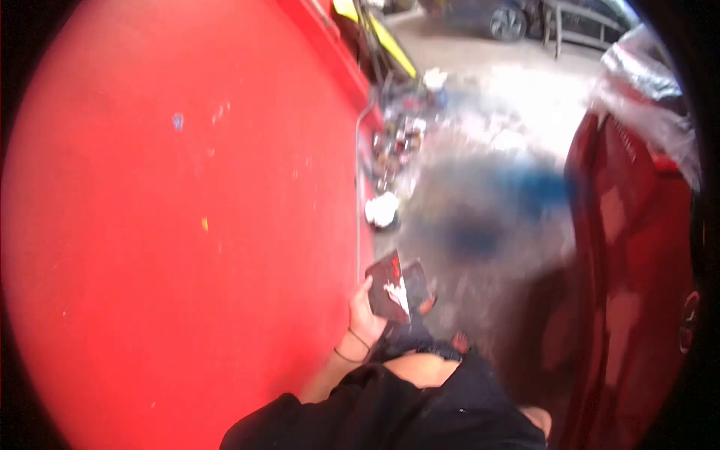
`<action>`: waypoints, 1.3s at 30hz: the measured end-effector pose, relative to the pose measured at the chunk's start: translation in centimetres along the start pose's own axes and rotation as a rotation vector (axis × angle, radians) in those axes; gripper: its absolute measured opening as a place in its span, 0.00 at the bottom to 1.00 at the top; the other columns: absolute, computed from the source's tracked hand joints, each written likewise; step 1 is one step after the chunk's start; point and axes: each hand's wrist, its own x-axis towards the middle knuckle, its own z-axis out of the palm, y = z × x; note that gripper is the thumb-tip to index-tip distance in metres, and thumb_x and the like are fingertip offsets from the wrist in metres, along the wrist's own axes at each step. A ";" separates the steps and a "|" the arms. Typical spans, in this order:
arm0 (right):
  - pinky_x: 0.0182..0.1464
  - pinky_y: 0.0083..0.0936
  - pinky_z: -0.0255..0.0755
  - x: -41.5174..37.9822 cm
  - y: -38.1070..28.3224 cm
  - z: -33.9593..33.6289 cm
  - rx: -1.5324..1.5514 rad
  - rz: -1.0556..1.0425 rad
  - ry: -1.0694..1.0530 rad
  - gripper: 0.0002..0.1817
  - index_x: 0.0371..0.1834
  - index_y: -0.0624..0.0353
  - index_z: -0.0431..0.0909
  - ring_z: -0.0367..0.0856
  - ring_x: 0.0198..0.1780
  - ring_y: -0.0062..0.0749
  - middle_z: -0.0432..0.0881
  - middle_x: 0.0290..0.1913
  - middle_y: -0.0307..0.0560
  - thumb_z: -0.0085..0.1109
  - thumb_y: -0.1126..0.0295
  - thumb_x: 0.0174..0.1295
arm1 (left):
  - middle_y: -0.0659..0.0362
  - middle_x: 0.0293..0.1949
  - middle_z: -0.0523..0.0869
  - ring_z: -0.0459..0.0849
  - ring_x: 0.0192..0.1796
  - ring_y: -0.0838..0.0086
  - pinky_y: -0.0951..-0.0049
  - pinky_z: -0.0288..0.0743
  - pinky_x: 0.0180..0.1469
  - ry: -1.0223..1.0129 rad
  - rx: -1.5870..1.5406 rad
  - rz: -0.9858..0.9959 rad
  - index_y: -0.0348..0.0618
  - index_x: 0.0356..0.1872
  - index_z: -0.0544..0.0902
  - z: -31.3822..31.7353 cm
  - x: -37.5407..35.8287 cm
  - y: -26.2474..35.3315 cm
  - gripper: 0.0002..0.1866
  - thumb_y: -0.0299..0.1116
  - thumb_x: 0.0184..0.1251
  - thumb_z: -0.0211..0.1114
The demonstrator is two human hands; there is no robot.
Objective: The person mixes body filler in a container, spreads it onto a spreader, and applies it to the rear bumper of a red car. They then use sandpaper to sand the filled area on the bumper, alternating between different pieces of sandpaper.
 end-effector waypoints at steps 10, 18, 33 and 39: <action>0.64 0.41 0.76 14.5 -14.6 1.6 -0.084 -0.207 0.323 0.20 0.65 0.63 0.83 0.85 0.61 0.46 0.88 0.60 0.58 0.61 0.60 0.80 | 0.53 0.56 0.93 0.91 0.54 0.62 0.58 0.86 0.60 -0.268 -0.008 0.010 0.39 0.66 0.85 -2.0 9.6 9.4 0.22 0.45 0.87 0.60; 0.66 0.41 0.76 22.3 -29.5 7.4 0.022 -0.571 0.171 0.21 0.67 0.63 0.82 0.85 0.63 0.46 0.88 0.61 0.58 0.62 0.60 0.80 | 0.56 0.62 0.93 0.91 0.62 0.62 0.53 0.83 0.69 -0.218 0.033 -0.059 0.44 0.70 0.84 -1.0 10.0 7.6 0.22 0.45 0.85 0.62; 0.68 0.40 0.75 13.4 -24.8 11.2 0.142 -0.202 0.414 0.23 0.71 0.63 0.81 0.85 0.66 0.47 0.88 0.64 0.59 0.62 0.60 0.80 | 0.54 0.63 0.92 0.91 0.62 0.62 0.57 0.83 0.70 -0.311 0.142 -0.415 0.39 0.72 0.82 1.4 17.3 5.9 0.23 0.43 0.89 0.58; 0.69 0.40 0.75 4.8 -20.6 11.4 0.148 -0.073 0.627 0.24 0.72 0.63 0.81 0.85 0.67 0.47 0.87 0.66 0.59 0.63 0.60 0.80 | 0.56 0.61 0.93 0.92 0.62 0.65 0.57 0.85 0.68 -0.394 0.215 -0.434 0.42 0.71 0.83 3.4 15.2 1.4 0.22 0.44 0.89 0.59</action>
